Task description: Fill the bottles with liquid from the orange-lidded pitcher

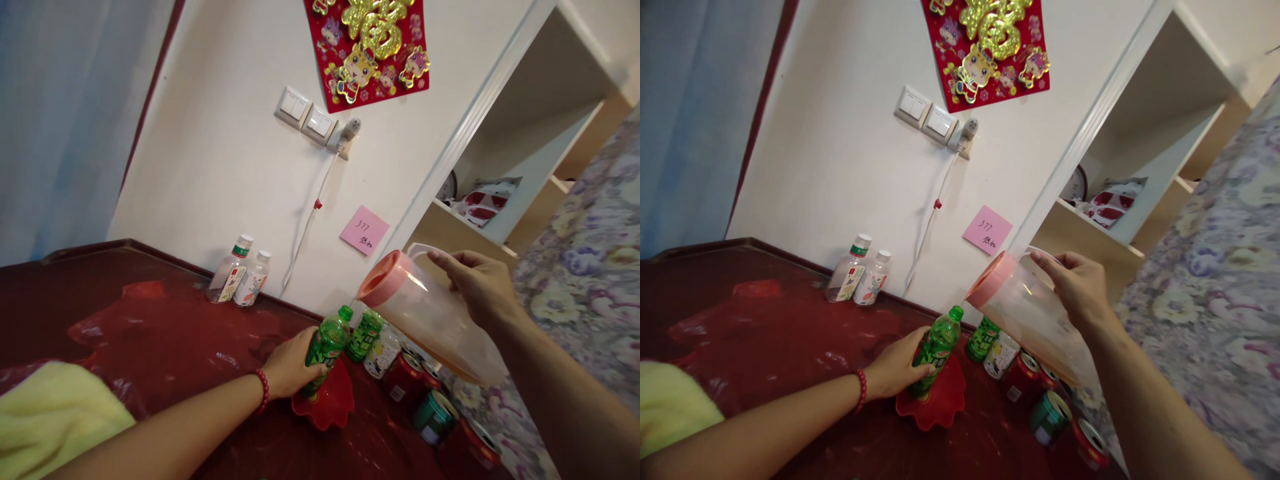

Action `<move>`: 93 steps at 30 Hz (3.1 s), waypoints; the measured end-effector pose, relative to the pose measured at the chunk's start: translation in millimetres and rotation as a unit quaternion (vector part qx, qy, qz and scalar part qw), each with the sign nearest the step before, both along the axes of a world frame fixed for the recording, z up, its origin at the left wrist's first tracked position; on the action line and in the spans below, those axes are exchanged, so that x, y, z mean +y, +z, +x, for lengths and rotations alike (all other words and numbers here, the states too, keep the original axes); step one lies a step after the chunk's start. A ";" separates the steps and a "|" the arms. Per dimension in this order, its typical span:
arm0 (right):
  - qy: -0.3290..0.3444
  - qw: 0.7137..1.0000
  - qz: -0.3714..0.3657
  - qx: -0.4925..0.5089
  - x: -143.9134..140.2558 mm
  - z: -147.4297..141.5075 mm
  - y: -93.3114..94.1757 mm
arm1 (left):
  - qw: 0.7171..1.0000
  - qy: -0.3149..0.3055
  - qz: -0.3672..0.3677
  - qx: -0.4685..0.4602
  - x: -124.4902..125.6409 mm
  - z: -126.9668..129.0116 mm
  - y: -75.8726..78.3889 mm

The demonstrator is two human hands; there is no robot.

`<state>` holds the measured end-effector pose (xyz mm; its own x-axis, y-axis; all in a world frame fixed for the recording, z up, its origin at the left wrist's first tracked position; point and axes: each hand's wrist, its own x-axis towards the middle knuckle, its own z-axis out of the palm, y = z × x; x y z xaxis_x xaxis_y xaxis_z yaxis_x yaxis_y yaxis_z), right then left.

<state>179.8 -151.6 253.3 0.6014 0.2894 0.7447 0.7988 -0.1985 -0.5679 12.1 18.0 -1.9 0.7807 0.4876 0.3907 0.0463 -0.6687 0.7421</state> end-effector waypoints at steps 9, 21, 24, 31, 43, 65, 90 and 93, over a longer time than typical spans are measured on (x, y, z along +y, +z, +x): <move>-0.001 1.000 -0.005 0.001 -0.5 0.2 -0.3 | 1.000 0.001 0.000 0.001 0.2 0.1 1.8; 0.010 1.000 -0.002 -0.009 -0.3 -0.3 -1.0 | 1.000 0.003 0.001 0.005 0.3 -0.4 3.0; 0.012 1.000 -0.003 -0.010 -0.4 1.7 -1.4 | 1.000 0.004 0.001 0.009 0.1 -0.9 3.1; 0.009 1.000 -0.001 -0.006 0.0 2.2 -0.7 | 1.000 0.001 0.004 0.006 0.1 -1.1 3.1; -0.001 1.000 -0.004 -0.003 -0.5 -0.3 0.8 | 1.000 -0.003 0.003 0.002 0.3 -0.6 2.1; 0.008 1.000 -0.001 -0.007 0.3 -2.5 0.4 | 1.000 0.002 0.001 0.005 -0.6 -2.0 3.5; 0.010 1.000 -0.002 -0.009 0.6 1.0 1.1 | 1.000 -0.001 0.003 0.004 -0.2 -1.1 1.0; 0.007 1.000 -0.002 -0.007 1.4 0.9 1.8 | 1.000 0.000 -0.001 0.006 0.0 -0.6 1.2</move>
